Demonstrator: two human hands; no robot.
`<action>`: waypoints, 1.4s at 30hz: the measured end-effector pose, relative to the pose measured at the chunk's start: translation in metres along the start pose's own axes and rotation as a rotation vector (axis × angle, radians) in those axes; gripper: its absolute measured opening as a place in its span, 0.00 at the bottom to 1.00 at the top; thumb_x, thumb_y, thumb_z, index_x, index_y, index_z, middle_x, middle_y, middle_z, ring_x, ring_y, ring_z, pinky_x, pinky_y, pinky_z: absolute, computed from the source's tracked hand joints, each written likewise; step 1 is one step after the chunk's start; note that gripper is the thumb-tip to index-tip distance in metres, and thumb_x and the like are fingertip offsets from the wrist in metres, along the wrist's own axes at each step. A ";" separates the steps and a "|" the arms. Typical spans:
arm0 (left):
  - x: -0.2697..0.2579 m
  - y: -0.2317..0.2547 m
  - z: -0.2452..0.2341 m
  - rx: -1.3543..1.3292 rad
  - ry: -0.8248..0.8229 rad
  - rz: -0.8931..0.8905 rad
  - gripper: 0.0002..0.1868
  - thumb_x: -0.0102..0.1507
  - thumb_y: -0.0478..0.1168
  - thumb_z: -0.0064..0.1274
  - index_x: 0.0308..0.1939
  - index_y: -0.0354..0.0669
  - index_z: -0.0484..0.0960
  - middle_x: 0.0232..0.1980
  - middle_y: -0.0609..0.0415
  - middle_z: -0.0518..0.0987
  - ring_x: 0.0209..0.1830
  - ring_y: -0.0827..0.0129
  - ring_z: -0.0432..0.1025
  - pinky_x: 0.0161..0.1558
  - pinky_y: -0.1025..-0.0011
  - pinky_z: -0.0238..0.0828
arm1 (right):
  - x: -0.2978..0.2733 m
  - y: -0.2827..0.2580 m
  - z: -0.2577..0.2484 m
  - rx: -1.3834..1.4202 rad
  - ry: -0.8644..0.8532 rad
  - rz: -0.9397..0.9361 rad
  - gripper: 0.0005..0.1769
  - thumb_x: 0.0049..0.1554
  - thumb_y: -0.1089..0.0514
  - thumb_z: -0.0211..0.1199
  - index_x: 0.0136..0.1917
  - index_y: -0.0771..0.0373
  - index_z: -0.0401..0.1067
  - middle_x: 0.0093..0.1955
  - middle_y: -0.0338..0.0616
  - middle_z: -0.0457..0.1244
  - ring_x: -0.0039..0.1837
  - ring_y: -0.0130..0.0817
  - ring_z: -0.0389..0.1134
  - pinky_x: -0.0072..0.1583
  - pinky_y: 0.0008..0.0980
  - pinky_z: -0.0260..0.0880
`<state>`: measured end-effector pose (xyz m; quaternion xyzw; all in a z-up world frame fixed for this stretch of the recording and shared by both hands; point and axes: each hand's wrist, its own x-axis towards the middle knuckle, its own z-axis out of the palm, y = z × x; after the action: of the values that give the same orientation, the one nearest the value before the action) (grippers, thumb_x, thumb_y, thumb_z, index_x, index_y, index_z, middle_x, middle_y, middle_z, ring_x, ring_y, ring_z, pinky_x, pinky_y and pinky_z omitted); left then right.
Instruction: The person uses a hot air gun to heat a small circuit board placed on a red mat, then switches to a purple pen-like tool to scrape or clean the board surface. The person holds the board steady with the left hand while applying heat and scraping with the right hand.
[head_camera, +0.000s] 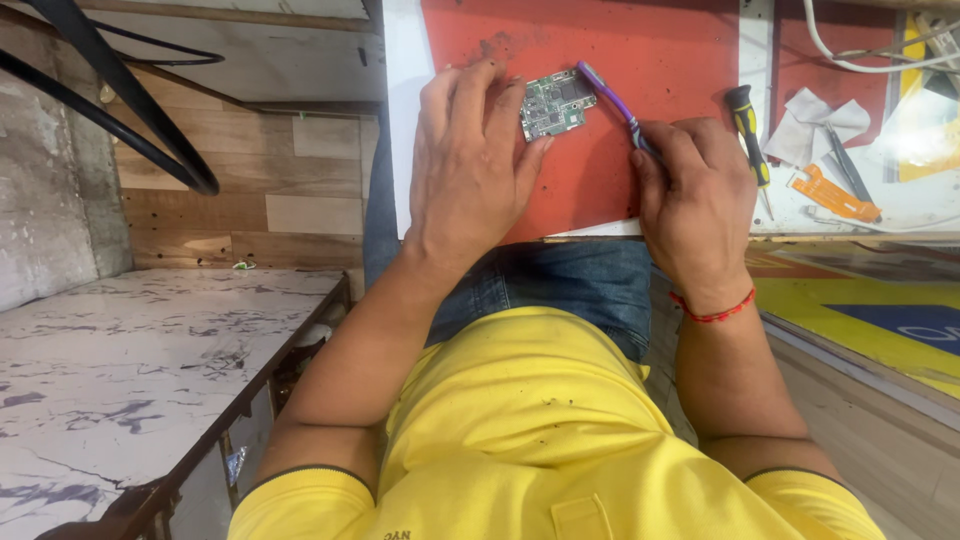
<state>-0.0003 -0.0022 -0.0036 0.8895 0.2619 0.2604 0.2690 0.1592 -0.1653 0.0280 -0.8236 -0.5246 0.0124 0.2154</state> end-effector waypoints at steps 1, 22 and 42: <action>0.000 0.000 0.000 0.004 -0.002 -0.003 0.27 0.63 0.44 0.67 0.59 0.30 0.79 0.65 0.43 0.69 0.66 0.46 0.61 0.67 0.52 0.63 | 0.000 0.001 0.000 0.008 -0.004 -0.006 0.06 0.67 0.65 0.66 0.58 0.64 0.75 0.52 0.49 0.65 0.53 0.48 0.68 0.54 0.42 0.68; 0.000 0.000 -0.003 0.066 0.035 0.011 0.27 0.61 0.47 0.68 0.57 0.34 0.81 0.63 0.45 0.70 0.67 0.49 0.62 0.73 0.44 0.55 | 0.004 -0.023 -0.007 0.295 -0.125 0.036 0.16 0.64 0.69 0.62 0.65 0.66 0.75 0.54 0.53 0.62 0.52 0.44 0.67 0.53 0.37 0.68; -0.001 -0.002 -0.004 0.049 0.044 0.005 0.27 0.61 0.48 0.69 0.56 0.34 0.81 0.63 0.46 0.71 0.68 0.48 0.61 0.70 0.46 0.57 | 0.002 -0.030 -0.009 0.277 -0.161 0.129 0.16 0.64 0.67 0.64 0.65 0.63 0.75 0.51 0.50 0.65 0.48 0.39 0.71 0.49 0.37 0.72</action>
<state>-0.0041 0.0001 -0.0021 0.8906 0.2717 0.2743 0.2404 0.1365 -0.1561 0.0481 -0.8142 -0.4796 0.1644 0.2827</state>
